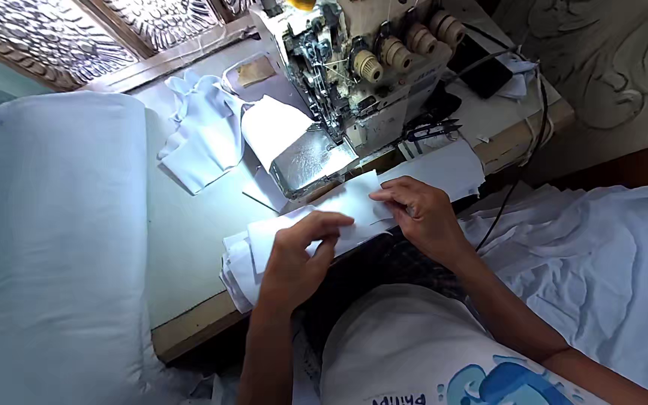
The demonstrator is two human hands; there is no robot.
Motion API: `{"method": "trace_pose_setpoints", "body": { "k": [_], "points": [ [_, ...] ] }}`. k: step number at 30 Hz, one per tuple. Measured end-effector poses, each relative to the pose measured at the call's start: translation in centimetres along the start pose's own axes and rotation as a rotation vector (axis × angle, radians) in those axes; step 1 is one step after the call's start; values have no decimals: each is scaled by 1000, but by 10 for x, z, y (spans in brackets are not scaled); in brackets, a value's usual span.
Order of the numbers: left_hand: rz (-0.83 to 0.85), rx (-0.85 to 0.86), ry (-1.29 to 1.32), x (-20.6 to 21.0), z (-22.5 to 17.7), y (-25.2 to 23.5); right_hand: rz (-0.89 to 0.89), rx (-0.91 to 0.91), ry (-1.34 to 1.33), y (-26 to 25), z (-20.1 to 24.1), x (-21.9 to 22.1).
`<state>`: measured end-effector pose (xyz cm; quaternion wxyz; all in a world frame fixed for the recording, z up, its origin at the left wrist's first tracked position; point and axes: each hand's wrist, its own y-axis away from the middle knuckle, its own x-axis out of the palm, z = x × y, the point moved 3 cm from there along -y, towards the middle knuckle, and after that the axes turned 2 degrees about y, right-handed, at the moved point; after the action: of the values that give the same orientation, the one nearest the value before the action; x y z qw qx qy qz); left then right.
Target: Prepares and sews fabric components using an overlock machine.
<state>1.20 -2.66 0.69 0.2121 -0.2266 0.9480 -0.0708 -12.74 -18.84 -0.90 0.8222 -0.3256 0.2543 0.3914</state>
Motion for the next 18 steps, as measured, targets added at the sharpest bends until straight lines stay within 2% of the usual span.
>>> {"method": "trace_pose_setpoints", "body": {
  "k": [5,9,12,18],
  "points": [
    [-90,32,11,8,3,-23,-25,-190,-14,5,11,3],
    [-164,102,-55,-3,-3,-25,-107,-237,-35,4,21,11],
    [-100,122,-4,-14,-2,-24,-170,-281,-110,2,32,16],
    [73,109,309,-27,7,-26,-59,-303,-273,-1,45,12]
  ]
}}
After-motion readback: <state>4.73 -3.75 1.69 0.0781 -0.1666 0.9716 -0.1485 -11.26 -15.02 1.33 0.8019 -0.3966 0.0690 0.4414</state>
